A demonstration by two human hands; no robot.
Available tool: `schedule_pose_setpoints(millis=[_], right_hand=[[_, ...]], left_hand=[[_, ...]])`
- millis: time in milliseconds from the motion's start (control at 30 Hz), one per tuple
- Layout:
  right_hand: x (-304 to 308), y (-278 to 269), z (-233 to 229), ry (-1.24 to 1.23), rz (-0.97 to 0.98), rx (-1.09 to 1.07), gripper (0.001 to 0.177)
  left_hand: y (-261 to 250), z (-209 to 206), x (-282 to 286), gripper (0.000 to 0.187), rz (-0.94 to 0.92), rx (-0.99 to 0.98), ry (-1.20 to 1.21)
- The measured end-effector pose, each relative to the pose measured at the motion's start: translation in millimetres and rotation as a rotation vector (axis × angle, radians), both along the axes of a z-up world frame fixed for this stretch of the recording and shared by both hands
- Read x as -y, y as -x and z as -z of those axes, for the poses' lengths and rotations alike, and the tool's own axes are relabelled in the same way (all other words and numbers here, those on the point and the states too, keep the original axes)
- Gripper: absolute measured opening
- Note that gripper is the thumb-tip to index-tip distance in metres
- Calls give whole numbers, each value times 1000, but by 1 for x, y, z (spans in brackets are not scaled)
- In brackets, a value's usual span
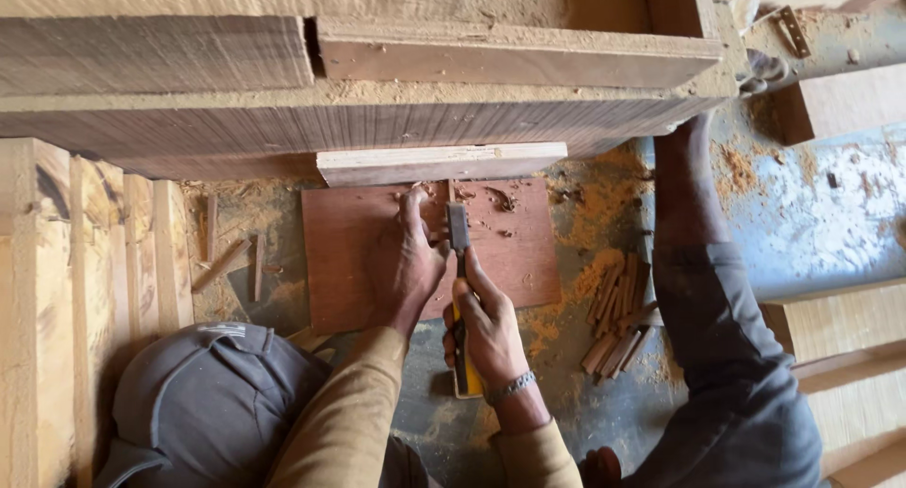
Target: The person sits on the floor and uses a chisel to carve a small rectangular piece of wood. They repeatedly strike the chisel with a mallet to remove wood shavings and shape the piece. The person occasionally pauses to clear away debris and inspect the carved area.
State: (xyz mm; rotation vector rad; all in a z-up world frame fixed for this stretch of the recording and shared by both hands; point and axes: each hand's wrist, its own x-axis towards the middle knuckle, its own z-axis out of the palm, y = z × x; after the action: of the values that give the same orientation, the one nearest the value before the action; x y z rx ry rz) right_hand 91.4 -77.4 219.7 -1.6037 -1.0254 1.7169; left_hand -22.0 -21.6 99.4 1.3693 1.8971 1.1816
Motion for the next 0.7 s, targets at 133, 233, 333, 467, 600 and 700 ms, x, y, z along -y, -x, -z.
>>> schedule_pose_setpoints(millis=[133,233,333,467,600,700], right_hand=[[-12,0,7,4,17,-34,61],[-32,8,11,-15,40,-79,60],[-36,-8,11,-41,0,-14,59],[-30,-15,3,-16,12,-37,59],[-3,-22,-5,30,-48,40,59],[3,-17,-10,19,-64,2,62]], left_hand=[[5,-28,6,75,27,6,172],[7,-19,7,77,30,64,-28],[-9,13,-4,90,38,281,-178],[-11,44,-16,105,26,331,-191],[-14,57,-5,100,2,287,-91],[-12,42,-11,92,-24,304,109]])
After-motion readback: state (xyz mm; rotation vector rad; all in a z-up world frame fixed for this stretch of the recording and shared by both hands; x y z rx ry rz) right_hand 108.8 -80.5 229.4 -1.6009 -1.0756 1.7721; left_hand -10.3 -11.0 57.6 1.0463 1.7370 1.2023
